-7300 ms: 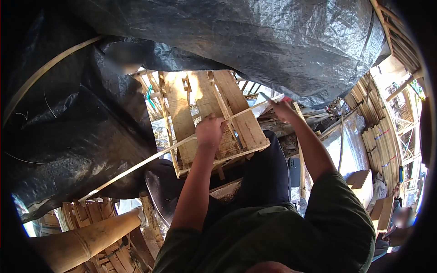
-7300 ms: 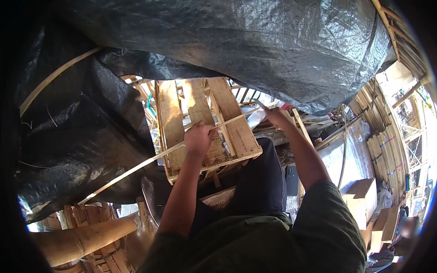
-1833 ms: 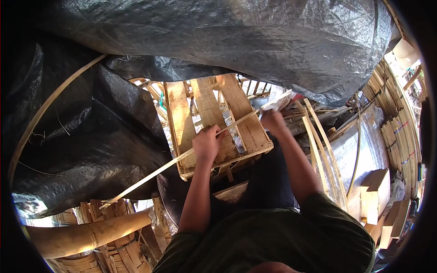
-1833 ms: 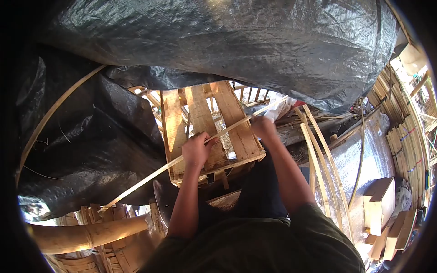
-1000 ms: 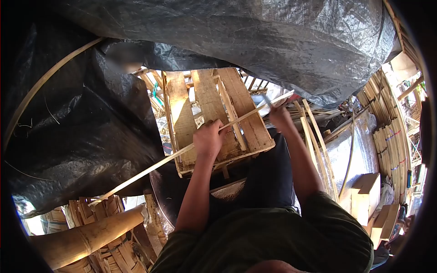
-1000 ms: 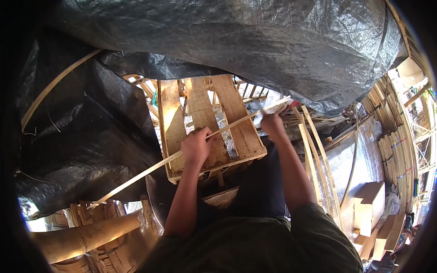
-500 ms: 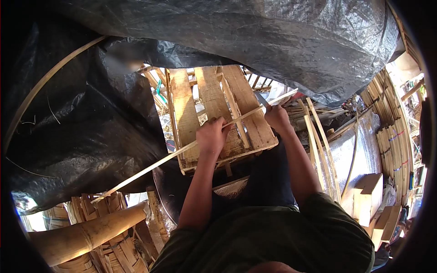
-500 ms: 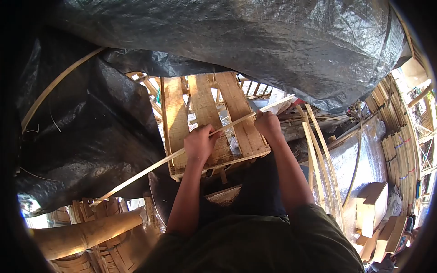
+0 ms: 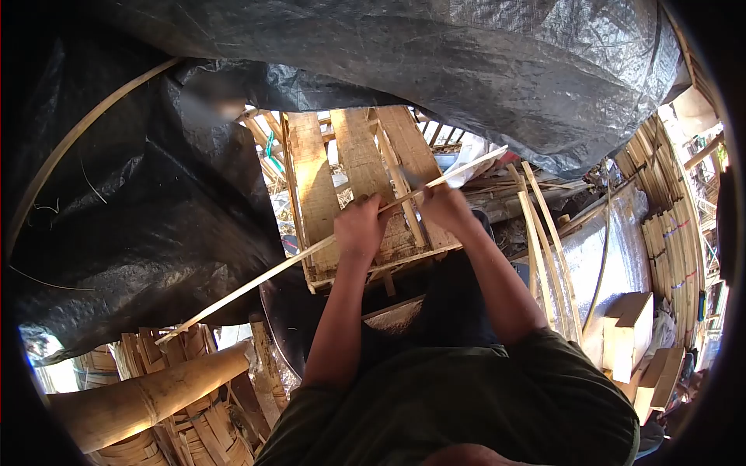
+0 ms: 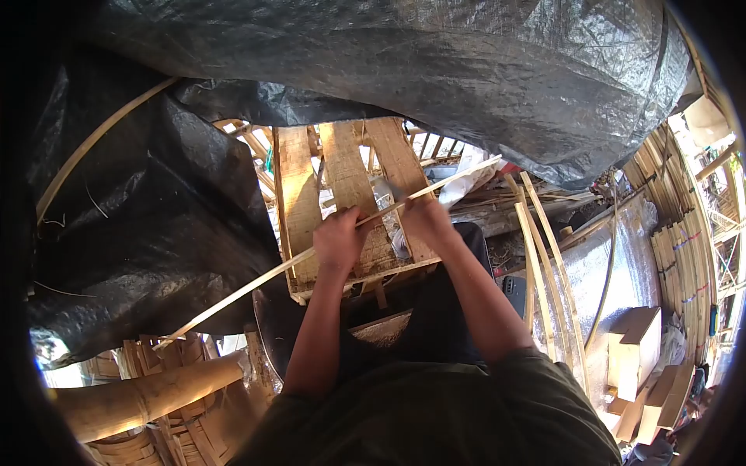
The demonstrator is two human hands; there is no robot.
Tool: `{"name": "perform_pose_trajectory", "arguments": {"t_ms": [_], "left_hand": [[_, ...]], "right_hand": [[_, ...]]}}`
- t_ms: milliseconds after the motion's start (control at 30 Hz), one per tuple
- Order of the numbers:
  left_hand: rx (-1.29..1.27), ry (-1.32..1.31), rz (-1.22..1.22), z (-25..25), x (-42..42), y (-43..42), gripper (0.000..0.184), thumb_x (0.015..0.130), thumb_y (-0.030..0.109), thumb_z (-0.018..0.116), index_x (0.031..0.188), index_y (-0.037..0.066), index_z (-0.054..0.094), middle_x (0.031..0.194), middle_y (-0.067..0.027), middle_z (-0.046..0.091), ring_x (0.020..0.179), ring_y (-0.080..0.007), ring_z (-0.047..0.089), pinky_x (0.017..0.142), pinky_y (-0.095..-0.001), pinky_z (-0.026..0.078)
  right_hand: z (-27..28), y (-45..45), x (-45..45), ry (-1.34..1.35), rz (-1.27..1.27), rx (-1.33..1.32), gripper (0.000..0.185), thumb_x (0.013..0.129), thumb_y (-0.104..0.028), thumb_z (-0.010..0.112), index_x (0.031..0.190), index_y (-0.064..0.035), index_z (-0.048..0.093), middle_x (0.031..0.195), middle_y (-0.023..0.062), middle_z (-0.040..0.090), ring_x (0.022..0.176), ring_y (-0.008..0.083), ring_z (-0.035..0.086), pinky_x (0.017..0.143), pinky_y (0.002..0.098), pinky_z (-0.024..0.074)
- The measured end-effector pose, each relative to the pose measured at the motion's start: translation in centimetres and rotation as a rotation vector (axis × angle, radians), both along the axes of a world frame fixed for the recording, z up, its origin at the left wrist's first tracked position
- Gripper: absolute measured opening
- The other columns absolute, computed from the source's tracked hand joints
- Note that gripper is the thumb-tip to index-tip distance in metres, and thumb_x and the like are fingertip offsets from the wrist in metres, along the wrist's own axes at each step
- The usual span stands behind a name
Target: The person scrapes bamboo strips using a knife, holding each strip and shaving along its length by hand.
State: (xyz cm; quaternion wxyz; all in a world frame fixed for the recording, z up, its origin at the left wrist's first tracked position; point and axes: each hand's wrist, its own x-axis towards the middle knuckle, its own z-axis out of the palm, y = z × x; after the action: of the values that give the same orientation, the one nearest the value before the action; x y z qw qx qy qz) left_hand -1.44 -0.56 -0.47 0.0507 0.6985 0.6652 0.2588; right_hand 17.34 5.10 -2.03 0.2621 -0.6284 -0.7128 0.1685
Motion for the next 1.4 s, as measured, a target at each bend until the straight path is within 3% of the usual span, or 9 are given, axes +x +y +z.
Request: {"name": "perform_pose_trajectory", "arguments": {"t_ms": [367, 500, 700, 833, 933, 967, 1067, 1300, 1400], "left_hand": [[0.041, -0.023, 0.034, 0.5, 0.3, -0.1, 0.025, 0.077, 0.038, 0.076, 0.077, 0.014, 0.066, 0.073, -0.0056, 0.067, 0.069, -0.0274, 0.067, 0.06, -0.0408, 0.052], [0.053, -0.138, 0.006, 0.3, 0.1, -0.1, 0.024, 0.076, 0.038, 0.077, 0.079, 0.016, 0.067, 0.071, -0.0056, 0.067, 0.068, -0.0274, 0.067, 0.06, -0.0413, 0.052], [-0.03, -0.029, 0.022, 1.1, 0.3, -0.4, 0.025, 0.08, 0.04, 0.073, 0.082, 0.016, 0.065, 0.078, -0.0055, 0.066, 0.071, -0.0277, 0.067, 0.061, -0.0412, 0.053], [-0.002, -0.008, 0.029, 1.1, 0.6, -0.3, 0.02, 0.079, 0.037, 0.075, 0.082, 0.018, 0.07, 0.072, -0.0052, 0.067, 0.074, -0.027, 0.067, 0.061, -0.0405, 0.052], [0.055, 0.031, -0.011, 1.0, 0.8, -0.4, 0.022, 0.081, 0.04, 0.072, 0.086, 0.019, 0.073, 0.073, -0.0058, 0.067, 0.075, -0.0267, 0.067, 0.062, -0.0398, 0.052], [0.013, 0.044, -0.011, 1.1, 0.8, -0.3, 0.021, 0.084, 0.042, 0.068, 0.087, 0.021, 0.073, 0.075, -0.0051, 0.064, 0.074, -0.0264, 0.066, 0.061, -0.0393, 0.052], [0.01, 0.08, -0.012, 0.8, 0.8, -0.1, 0.022, 0.087, 0.044, 0.064, 0.089, 0.024, 0.073, 0.078, -0.0044, 0.061, 0.074, -0.0259, 0.065, 0.06, -0.0386, 0.051], [-0.105, 0.058, 0.046, 2.1, 1.5, -0.1, 0.03, 0.084, 0.048, 0.068, 0.093, 0.02, 0.077, 0.095, -0.0056, 0.071, 0.072, -0.0235, 0.068, 0.065, -0.035, 0.053], [-0.06, 0.026, 0.022, 1.0, 1.2, 0.0, 0.026, 0.086, 0.046, 0.065, 0.091, 0.023, 0.076, 0.077, -0.0043, 0.061, 0.074, -0.0263, 0.065, 0.062, -0.0382, 0.05]], "right_hand": [[-1.6, 1.7, 2.0, -0.473, 0.171, 0.1, 0.03, 0.093, -0.021, 0.054, 0.085, 0.0055, 0.064, 0.076, 0.0255, 0.067, 0.07, 0.0414, 0.068, 0.057, 0.0483, 0.0532], [1.3, -4.3, -3.0, 0.022, 0.155, 0.049, 0.036, 0.094, -0.027, 0.053, 0.088, 0.0068, 0.065, 0.069, 0.0298, 0.062, 0.072, 0.0476, 0.064, 0.06, 0.0547, 0.0516], [5.5, -2.3, 1.5, 0.352, -0.059, -0.453, 0.041, 0.098, -0.026, 0.046, 0.088, 0.0086, 0.066, 0.06, 0.0223, 0.063, 0.042, 0.0266, 0.062, 0.05, 0.0419, 0.0518], [1.8, 1.3, 7.2, 0.157, -0.042, -0.067, 0.034, 0.095, -0.027, 0.054, 0.086, 0.0028, 0.068, 0.069, 0.0249, 0.064, 0.064, 0.0387, 0.067, 0.06, 0.0437, 0.0522], [3.8, 4.0, 10.0, 0.385, -0.371, -0.348, 0.03, 0.094, -0.024, 0.053, 0.087, 0.0019, 0.068, 0.077, 0.0274, 0.065, 0.08, 0.0423, 0.067, 0.07, 0.0494, 0.0522], [-2.2, 7.4, 13.6, 0.175, -0.331, -0.036, 0.035, 0.095, -0.026, 0.05, 0.089, 0.0034, 0.068, 0.082, 0.0289, 0.066, 0.085, 0.0436, 0.067, 0.074, 0.0506, 0.0525], [-3.0, 9.0, 16.2, -0.009, -0.436, -0.072, 0.041, 0.095, -0.031, 0.049, 0.089, 0.0045, 0.068, 0.086, 0.0305, 0.066, 0.09, 0.0448, 0.066, 0.077, 0.0515, 0.0522], [-2.7, 9.4, 16.1, 0.229, -0.379, -0.278, 0.047, 0.097, -0.034, 0.045, 0.088, 0.0069, 0.066, 0.067, 0.0263, 0.065, 0.062, 0.0411, 0.067, 0.056, 0.0483, 0.0543], [-2.2, 8.1, 15.0, 0.338, -0.327, -0.369, 0.048, 0.099, -0.034, 0.044, 0.086, 0.0075, 0.065, 0.061, 0.0221, 0.063, 0.053, 0.0352, 0.066, 0.045, 0.046, 0.0515]]}}
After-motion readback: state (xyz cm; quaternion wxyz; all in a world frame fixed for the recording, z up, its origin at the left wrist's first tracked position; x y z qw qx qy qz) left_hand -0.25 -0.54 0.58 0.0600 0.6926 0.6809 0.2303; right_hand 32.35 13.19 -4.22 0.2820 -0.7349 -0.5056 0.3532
